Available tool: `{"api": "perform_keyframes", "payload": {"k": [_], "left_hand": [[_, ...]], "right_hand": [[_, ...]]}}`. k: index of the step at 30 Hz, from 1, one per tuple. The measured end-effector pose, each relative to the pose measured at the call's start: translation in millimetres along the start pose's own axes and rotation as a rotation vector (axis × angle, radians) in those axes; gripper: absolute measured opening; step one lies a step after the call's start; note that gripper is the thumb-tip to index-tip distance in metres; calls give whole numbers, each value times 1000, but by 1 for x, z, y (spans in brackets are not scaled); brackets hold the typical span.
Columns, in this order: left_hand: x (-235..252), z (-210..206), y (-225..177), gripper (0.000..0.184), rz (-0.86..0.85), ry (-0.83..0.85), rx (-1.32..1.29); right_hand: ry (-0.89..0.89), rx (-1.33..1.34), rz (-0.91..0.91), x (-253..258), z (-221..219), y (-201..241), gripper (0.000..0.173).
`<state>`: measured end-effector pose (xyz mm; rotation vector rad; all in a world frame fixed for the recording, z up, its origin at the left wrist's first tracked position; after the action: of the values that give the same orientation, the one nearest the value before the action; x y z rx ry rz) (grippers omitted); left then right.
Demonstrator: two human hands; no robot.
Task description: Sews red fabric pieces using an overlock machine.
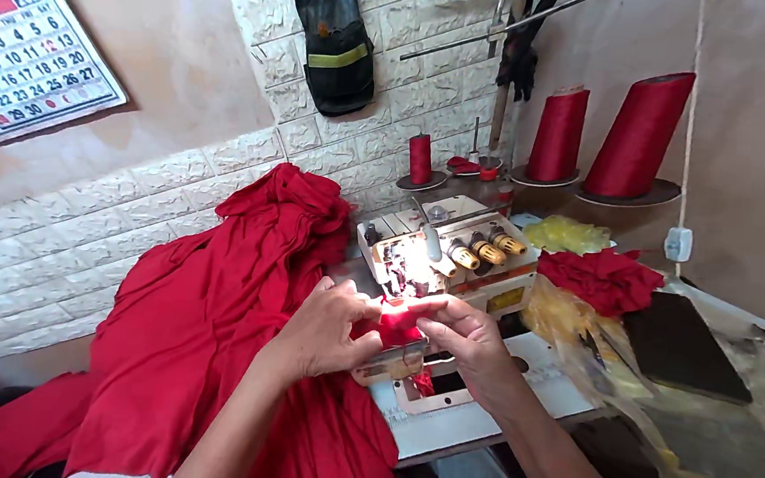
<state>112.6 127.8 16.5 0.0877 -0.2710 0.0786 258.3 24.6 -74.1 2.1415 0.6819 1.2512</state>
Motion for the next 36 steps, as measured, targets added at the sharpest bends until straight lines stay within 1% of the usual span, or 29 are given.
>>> {"api": "perform_keyframes", "payload": {"k": [2, 4, 7, 8, 9, 11, 12, 13, 15, 17, 20, 22, 24, 28, 30, 32, 33, 34, 36], "left_hand": [[-5, 5, -6, 28, -34, -31, -10], [-8, 8, -14, 23, -100, -63, -5], [-6, 9, -23, 24, -121, -56, -19], [-4, 7, -24, 28, -103, -51, -28], [-1, 5, -23, 39, -69, -29, -52], [6, 0, -22, 73, 15, 72, -111], [11, -3, -22, 83, 46, 138, -111], [15, -6, -21, 84, 53, 181, -84], [22, -7, -18, 77, 59, 222, -7], [24, -1, -12, 70, 40, 205, 45], [20, 11, -4, 56, 27, 188, 17], [17, 16, -1, 46, 64, 161, 42], [14, 16, 1, 36, 85, 81, 109], [10, 12, 4, 39, 104, -19, 160], [9, 11, 3, 39, 101, -78, 166], [8, 12, -2, 36, 75, -107, 120], [8, 13, -7, 34, 42, -110, 83], [9, 14, -12, 32, -9, -103, 51], [13, 13, -26, 31, -109, -68, 27]], "right_hand": [[83, -59, 16, 3, -7, 2, 26], [221, -237, 29, 6, -14, 1, 26], [330, -478, 0, 3, -25, -5, 14], [335, -515, -7, 2, -28, -8, 14], [345, -532, -2, -1, -30, -8, 16], [363, -568, 33, -4, -33, -5, 13], [353, -579, 53, -6, -34, -3, 13], [330, -590, 62, -7, -33, 0, 15], [261, -643, 78, -8, -30, 4, 16], [200, -732, 115, -7, -22, 7, 13], [99, -898, 178, -3, -10, 1, 12], [46, -880, 149, 0, -1, -6, 13], [0, -822, 143, 0, 3, -12, 13], [-113, -741, 182, -1, 2, -17, 10], [-168, -706, 181, 2, 4, -22, 12], [-155, -707, 162, 5, 5, -25, 22], [-119, -717, 148, 5, 4, -23, 27], [-62, -697, 133, 5, 2, -19, 28], [131, -503, 100, 3, -4, -9, 18]]}}
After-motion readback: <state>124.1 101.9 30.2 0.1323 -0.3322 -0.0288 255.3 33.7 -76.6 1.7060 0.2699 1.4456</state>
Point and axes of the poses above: each hand's wrist, its own x-axis towards the middle knuckle, its own z-axis out of the back of the hand, y = z × x, the point moved 4 cm from there along x, towards the middle knuckle, and after that the axes turned 9 degrees about x, right-handed, at the moved point
